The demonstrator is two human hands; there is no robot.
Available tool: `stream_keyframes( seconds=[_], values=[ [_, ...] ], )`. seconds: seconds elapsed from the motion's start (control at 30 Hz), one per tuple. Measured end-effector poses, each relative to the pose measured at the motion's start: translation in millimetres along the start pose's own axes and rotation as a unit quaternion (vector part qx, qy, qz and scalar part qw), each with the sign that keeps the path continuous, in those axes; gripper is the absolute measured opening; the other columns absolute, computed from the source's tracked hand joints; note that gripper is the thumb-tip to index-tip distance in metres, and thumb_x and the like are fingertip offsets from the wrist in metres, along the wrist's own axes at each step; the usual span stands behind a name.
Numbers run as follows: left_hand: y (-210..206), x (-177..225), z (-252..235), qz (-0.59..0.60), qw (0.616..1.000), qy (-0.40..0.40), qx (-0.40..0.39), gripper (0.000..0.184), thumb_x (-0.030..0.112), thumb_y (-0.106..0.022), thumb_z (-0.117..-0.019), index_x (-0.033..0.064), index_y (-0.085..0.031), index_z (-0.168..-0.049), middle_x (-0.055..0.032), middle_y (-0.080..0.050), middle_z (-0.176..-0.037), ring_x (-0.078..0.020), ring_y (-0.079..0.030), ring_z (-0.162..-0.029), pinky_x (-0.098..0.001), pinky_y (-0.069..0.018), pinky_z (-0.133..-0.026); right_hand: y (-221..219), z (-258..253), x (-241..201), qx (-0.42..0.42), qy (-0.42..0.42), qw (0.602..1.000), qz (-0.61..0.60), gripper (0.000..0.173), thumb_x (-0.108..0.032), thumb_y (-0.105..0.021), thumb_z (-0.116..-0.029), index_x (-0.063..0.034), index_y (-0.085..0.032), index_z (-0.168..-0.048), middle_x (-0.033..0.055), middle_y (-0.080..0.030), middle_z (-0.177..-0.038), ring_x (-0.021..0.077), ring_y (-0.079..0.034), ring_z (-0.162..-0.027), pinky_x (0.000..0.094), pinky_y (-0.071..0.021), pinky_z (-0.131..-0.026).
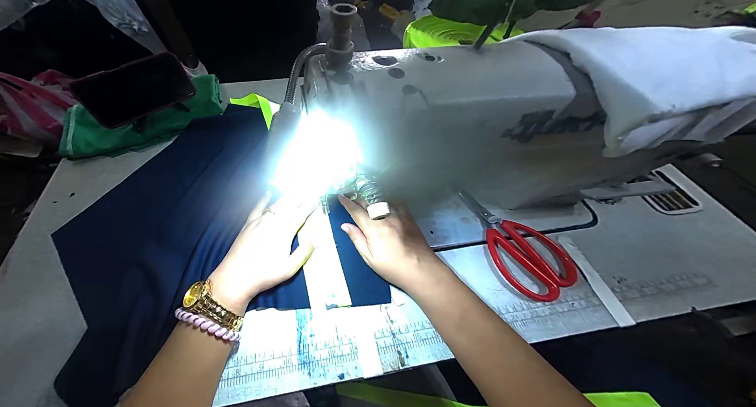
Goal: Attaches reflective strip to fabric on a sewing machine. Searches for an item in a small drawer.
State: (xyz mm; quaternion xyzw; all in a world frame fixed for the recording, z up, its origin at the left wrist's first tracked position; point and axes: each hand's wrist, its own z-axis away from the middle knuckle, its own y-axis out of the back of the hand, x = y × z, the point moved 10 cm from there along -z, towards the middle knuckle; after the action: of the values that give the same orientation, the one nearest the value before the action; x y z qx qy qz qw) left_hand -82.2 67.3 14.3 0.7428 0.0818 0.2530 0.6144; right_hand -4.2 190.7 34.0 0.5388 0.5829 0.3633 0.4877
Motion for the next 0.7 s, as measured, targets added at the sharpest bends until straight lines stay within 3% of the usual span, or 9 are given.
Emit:
stream_keyframes(
  seconds=[0.57, 0.7],
  values=[
    [-0.5, -1.0, -1.1, -0.006, 1.000, -0.007, -0.002, 0.065, 0.055, -0.032, -0.1015, 0.0215, -0.048, -0.155, 0.0005, -0.050, -0.156, -0.0180, -0.036, -0.151, -0.0570, -0.0159, -0.125, 3.0, -4.2, -1.2, -0.001, 0.008, 1.000, 0.004, 0.045, -0.035, -0.041, -0.1073, -0.0130, -0.064, -0.139, 0.0060, -0.064, -0.142, 0.0265, -0.054, -0.139, 0.0546, -0.0401, -0.114],
    [2.0, -2.8, -1.4, 0.003, 1.000, 0.004, 0.014, 0.064, 0.054, -0.034, -0.1013, 0.0217, -0.048, -0.154, -0.0033, -0.047, -0.157, -0.0206, -0.037, -0.150, -0.0583, -0.0185, -0.124, 3.5, -5.2, -0.8, 0.002, 0.010, 1.000, -0.012, 0.042, -0.032, -0.046, -0.1067, -0.0121, -0.065, -0.138, 0.0076, -0.063, -0.143, 0.0295, -0.054, -0.138, 0.0566, -0.0406, -0.113]
  ],
)
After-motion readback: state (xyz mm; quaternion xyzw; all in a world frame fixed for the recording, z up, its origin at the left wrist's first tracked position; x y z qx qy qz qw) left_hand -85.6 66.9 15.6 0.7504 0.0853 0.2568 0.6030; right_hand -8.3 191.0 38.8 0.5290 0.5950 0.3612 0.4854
